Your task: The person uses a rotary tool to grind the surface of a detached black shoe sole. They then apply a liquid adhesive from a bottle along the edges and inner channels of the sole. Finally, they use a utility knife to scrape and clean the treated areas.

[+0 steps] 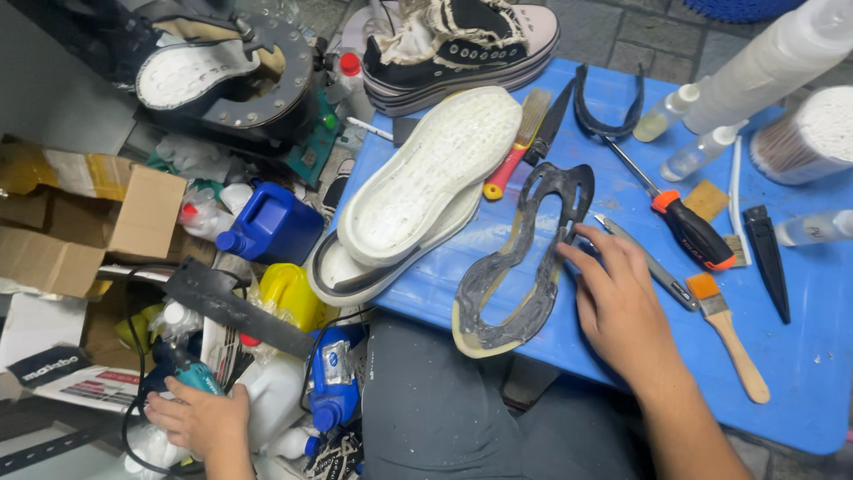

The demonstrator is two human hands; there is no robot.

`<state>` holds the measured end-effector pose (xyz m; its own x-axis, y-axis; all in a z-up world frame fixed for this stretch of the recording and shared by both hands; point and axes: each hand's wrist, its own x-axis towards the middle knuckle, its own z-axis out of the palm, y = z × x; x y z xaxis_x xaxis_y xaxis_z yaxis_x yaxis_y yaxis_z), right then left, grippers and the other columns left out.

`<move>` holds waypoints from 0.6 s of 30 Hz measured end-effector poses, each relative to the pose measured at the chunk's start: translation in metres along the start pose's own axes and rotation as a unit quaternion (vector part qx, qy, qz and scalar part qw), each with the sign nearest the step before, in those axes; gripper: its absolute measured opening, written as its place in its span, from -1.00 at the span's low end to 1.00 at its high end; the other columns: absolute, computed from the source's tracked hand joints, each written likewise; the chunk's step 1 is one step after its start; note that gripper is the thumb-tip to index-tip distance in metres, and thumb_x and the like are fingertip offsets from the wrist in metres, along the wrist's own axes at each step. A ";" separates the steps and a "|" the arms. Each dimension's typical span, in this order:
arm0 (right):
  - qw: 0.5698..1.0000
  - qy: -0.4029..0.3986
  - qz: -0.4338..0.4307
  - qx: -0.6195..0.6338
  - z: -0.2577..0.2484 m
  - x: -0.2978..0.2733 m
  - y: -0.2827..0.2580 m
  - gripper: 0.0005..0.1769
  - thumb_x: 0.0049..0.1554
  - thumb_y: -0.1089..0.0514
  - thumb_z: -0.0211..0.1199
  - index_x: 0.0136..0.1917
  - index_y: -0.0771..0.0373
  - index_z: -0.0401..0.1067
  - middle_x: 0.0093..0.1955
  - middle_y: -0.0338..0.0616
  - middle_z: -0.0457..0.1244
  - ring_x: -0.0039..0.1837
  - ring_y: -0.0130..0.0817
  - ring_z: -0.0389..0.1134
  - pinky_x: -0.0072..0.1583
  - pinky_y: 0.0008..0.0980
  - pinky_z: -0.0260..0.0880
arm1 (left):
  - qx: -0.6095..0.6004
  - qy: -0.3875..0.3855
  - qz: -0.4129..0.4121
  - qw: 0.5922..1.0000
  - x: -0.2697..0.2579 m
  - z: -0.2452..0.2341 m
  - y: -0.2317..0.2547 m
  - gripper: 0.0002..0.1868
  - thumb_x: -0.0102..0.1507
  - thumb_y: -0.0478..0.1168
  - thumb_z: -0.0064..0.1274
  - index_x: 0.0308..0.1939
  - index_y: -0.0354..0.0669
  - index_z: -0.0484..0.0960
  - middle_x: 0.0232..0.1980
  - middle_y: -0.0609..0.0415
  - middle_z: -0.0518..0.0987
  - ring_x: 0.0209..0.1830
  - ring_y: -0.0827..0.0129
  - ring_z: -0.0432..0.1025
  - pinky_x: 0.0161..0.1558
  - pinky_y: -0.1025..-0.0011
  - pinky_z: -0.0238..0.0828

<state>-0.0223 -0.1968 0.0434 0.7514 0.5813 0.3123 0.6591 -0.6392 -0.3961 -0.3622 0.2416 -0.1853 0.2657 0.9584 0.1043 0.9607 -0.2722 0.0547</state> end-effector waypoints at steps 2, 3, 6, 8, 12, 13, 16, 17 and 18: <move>0.997 -0.054 -0.028 -0.044 -0.011 0.012 0.005 -0.37 -0.09 0.43 0.20 0.27 0.14 0.46 0.47 -0.05 0.18 0.47 0.05 0.15 0.42 -0.04 0.18 | -0.003 -0.020 0.001 1.000 0.003 -0.014 0.013 0.29 -0.06 0.12 0.37 0.61 -0.31 0.04 0.64 -0.45 -0.11 0.63 -0.36 -0.23 0.35 -0.35 -0.12; 0.994 -0.082 -0.041 -0.065 -0.014 0.020 0.007 -0.31 -0.16 0.46 0.19 0.26 0.11 0.48 0.47 -0.06 0.18 0.48 0.03 0.15 0.41 -0.02 0.17 | -0.004 -0.030 0.001 1.000 0.003 -0.026 0.020 0.30 -0.08 0.15 0.38 0.59 -0.29 0.07 0.64 -0.46 -0.13 0.62 -0.36 -0.26 0.33 -0.39 -0.18; 0.981 -0.102 -0.141 -0.083 -0.015 0.044 0.015 -0.46 -0.13 0.32 0.27 0.16 0.08 0.51 0.46 -0.01 0.17 0.50 0.06 0.11 0.43 0.06 0.10 | 0.138 -0.222 -0.004 0.965 -0.001 -0.084 0.058 -0.09 0.07 0.35 0.32 0.36 -0.04 0.47 0.48 -0.24 0.29 0.55 -0.15 0.07 0.45 -0.21 -0.06; 0.974 -0.126 -0.162 -0.095 -0.016 0.053 0.020 -0.60 -0.08 0.26 0.28 0.07 0.07 0.51 0.44 -0.07 0.18 0.51 0.03 0.09 0.47 0.07 0.07 | 0.018 -0.293 0.128 0.947 -0.024 -0.144 0.091 -0.53 0.17 0.22 0.21 0.06 0.15 0.77 0.15 -0.07 0.68 0.22 0.03 0.55 0.31 0.14 0.44; 0.962 -0.145 -0.208 -0.098 -0.016 0.058 0.029 -0.68 -0.09 0.29 0.26 -0.01 0.12 0.48 0.40 -0.05 0.23 0.50 0.03 0.13 0.49 0.06 0.05 | -0.430 -0.205 0.541 0.693 -0.090 -0.225 0.197 -0.54 0.10 -0.18 0.33 0.07 -0.15 0.62 0.24 -0.11 0.56 0.32 -0.03 0.44 0.30 0.10 0.33; 0.968 -0.141 -0.203 -0.052 -0.017 0.056 0.029 -0.72 -0.03 0.26 0.26 0.00 0.17 0.46 0.34 -0.05 0.26 0.49 0.03 0.15 0.49 0.07 0.06 | -0.387 -0.179 0.608 0.670 -0.100 -0.238 0.220 -0.44 0.07 -0.15 0.34 0.14 -0.16 0.60 0.30 -0.16 0.49 0.36 -0.11 0.36 0.31 0.03 0.26; 0.973 -0.141 -0.172 0.056 -0.029 0.052 0.030 -0.81 0.09 0.20 0.25 -0.01 0.25 0.42 0.16 -0.08 0.31 0.40 -0.02 0.25 0.52 0.05 0.10 | -0.354 -0.103 0.713 0.596 -0.110 -0.251 0.275 -0.45 0.10 -0.21 0.31 0.19 -0.08 0.62 0.36 -0.12 0.51 0.42 -0.12 0.35 0.39 -0.04 0.21; 0.975 -0.148 -0.148 0.076 -0.035 0.051 0.031 -0.85 0.11 0.20 0.24 -0.02 0.24 0.42 0.09 -0.12 0.32 0.36 -0.08 0.29 0.56 0.02 0.12 | -0.359 -0.076 0.734 0.572 -0.109 -0.249 0.288 -0.50 0.14 -0.25 0.29 0.19 -0.04 0.63 0.36 -0.08 0.55 0.44 -0.08 0.38 0.43 -0.03 0.22; 0.975 -0.156 -0.121 0.098 -0.042 0.048 0.032 -0.88 0.13 0.20 0.23 -0.04 0.23 0.42 0.03 -0.15 0.33 0.31 -0.13 0.33 0.60 -0.02 0.14 | -0.383 -0.085 0.733 0.555 -0.105 -0.247 0.297 -0.52 0.17 -0.26 0.27 0.19 -0.03 0.63 0.30 -0.02 0.59 0.41 -0.03 0.44 0.44 -0.01 0.27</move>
<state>0.0360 -0.2106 0.0825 0.5085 0.8476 0.1517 0.7745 -0.3732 -0.5108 -0.1243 0.0391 0.0649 0.7837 -0.3658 0.5020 -0.5975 -0.6647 0.4485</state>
